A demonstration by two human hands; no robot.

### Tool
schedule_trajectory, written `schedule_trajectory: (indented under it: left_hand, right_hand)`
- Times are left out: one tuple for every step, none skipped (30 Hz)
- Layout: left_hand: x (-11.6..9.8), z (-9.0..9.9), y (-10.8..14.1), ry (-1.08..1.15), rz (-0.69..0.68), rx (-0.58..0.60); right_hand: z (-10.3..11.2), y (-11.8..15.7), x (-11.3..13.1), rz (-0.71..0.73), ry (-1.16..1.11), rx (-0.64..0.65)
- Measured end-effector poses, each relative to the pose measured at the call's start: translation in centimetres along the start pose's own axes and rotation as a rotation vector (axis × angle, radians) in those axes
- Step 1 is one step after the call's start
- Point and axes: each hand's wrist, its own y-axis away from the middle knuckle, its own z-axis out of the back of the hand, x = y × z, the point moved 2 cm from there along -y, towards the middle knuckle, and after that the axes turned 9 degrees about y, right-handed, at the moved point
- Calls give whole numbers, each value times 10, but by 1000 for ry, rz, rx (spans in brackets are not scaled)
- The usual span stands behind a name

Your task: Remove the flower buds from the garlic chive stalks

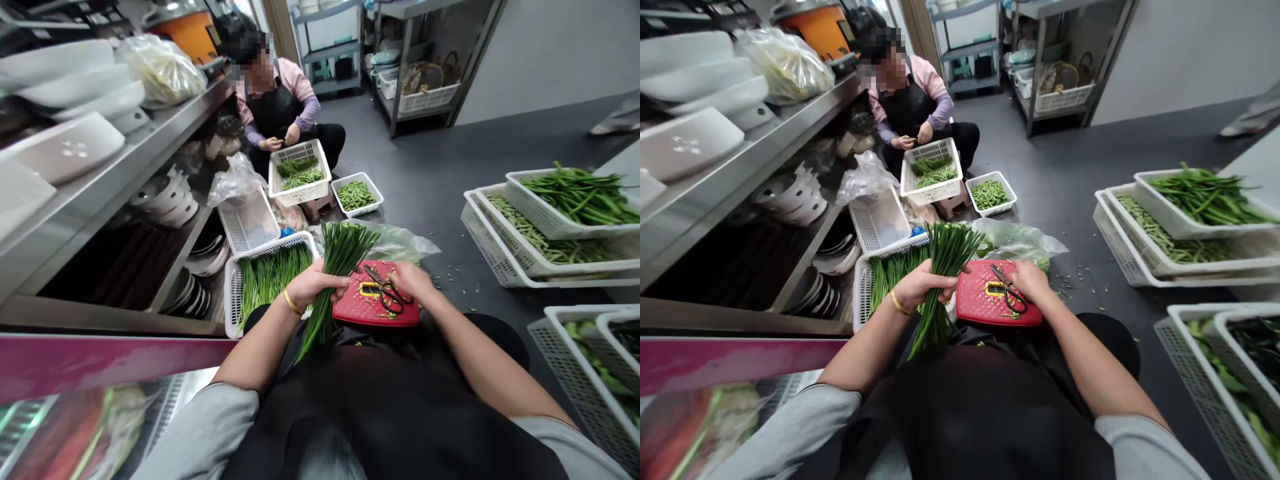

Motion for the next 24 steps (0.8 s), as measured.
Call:
schedule_trajectory:
  left_hand:
    - [1, 0, -2, 27, 21, 23]
    - [2, -1, -5, 41, 34, 46]
    - [3, -3, -8, 49, 42, 72]
    - [4, -5, -11, 54, 45, 98]
    - [6, -8, -13, 60, 46, 119]
    - [7, -10, -15, 66, 48, 138]
    - [9, -12, -16, 71, 55, 158]
    - [10, -14, -17, 76, 64, 180]
    - [11, -16, -16, 86, 71, 200]
    - [12, -16, -15, 101, 74, 216]
    - [13, -16, -14, 121, 73, 225]
    - [14, -15, -13, 140, 69, 227]
    - [14, -14, -11, 158, 62, 218]
    - [15, -13, -10, 170, 54, 205]
    - [15, -13, -10, 174, 48, 189]
    - [15, -12, -9, 172, 40, 170]
    - [15, -13, -9, 163, 33, 148]
    - [14, -13, -9, 150, 24, 123]
    - [14, -14, -10, 136, 15, 97]
    - [14, -14, -10, 121, 7, 71]
    - [14, -15, -11, 107, -1, 45]
    - [14, -15, -12, 96, -9, 22]
    - [14, -16, -12, 91, -18, -1]
    - [15, -16, -13, 93, -31, -25]
  right_hand:
    - [25, 7, 2, 45, -68, -146]
    - [52, 17, 6, 116, -164, -334]
    - [78, 28, 11, 235, -276, -524]
    - [100, 40, 18, 360, -348, -654]
    - [119, 50, 25, 473, -373, -739]
    - [132, 58, 33, 564, -358, -770]
    - [141, 62, 39, 624, -319, -768]
    - [146, 64, 44, 658, -277, -749]
    - [147, 64, 47, 673, -250, -723]
    - [147, 62, 47, 678, -242, -697]
    - [144, 60, 46, 681, -251, -678]
    - [141, 58, 44, 682, -272, -666]
    - [138, 56, 41, 684, -295, -663]
    - [135, 55, 38, 683, -315, -668]
    - [132, 55, 35, 680, -326, -677]
    - [129, 55, 33, 678, -322, -690]
    - [127, 56, 31, 678, -296, -709]
    - [126, 57, 31, 683, -244, -735]
    - [125, 59, 31, 688, -164, -766]
    - [124, 60, 31, 689, -65, -798]
    - [123, 62, 32, 680, 40, -827]
    - [122, 63, 33, 659, 132, -847]
    - [122, 65, 34, 631, 193, -853]
    - [122, 66, 36, 601, 203, -847]
